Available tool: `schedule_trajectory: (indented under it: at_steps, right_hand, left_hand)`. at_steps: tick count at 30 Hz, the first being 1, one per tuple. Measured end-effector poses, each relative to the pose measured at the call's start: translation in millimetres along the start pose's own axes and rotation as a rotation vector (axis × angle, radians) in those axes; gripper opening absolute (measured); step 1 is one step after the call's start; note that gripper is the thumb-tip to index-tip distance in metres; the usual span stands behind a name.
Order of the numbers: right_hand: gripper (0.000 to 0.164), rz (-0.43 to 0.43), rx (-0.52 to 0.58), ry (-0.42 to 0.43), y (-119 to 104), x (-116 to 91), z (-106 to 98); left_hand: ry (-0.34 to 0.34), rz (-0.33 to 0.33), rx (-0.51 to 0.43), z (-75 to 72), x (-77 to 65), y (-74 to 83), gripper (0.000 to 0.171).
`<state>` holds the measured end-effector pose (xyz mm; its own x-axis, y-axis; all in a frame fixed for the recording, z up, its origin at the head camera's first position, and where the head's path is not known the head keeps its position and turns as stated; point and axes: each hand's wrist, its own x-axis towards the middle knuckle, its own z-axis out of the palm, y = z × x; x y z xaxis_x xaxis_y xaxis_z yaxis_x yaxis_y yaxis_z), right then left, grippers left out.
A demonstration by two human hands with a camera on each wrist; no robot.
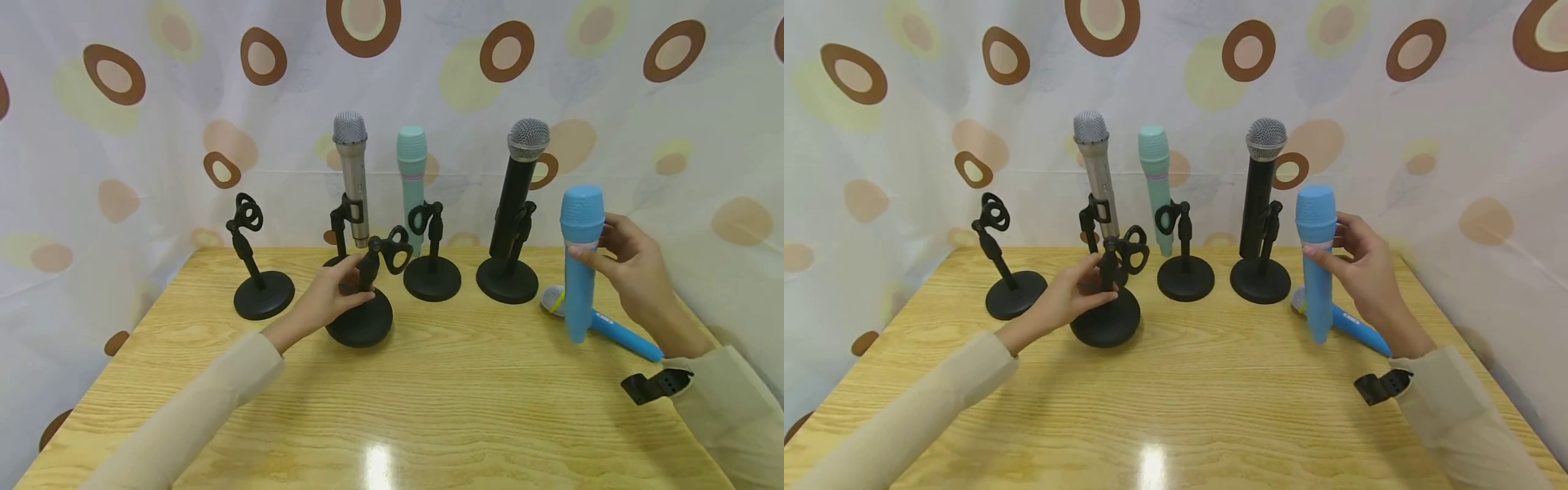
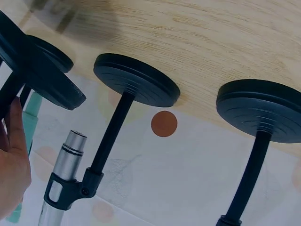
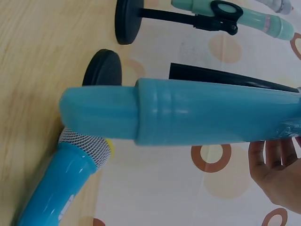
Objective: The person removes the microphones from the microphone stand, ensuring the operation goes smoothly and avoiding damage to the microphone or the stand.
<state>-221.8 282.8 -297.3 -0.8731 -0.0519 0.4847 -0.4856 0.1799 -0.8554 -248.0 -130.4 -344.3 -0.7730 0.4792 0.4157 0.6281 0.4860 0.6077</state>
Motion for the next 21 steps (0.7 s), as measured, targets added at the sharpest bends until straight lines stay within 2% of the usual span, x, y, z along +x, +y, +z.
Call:
schedule_trajectory:
  at_steps: [4,10,15,21]
  right_hand:
    - [0.05,0.068,-0.195,-0.013,6,-4,-3]
    - [0.049,0.131,-0.373,-0.078,15,-9,-7]
    - [0.055,0.103,-0.438,-0.144,21,-13,-12]
    - [0.059,0.075,-0.508,-0.212,30,-19,-17]
  left_hand:
    - [0.019,-0.039,-0.005,-8.3,-5.8,-0.8,0.051]
    - [0.039,-0.098,-0.014,-21.1,-15.1,-6.3,0.051]
    - [0.069,-0.13,-0.037,-31.8,-23.5,-12.5,0.05]
    - [0.133,-0.149,0.0,-44.2,-34.0,-19.1,0.052]
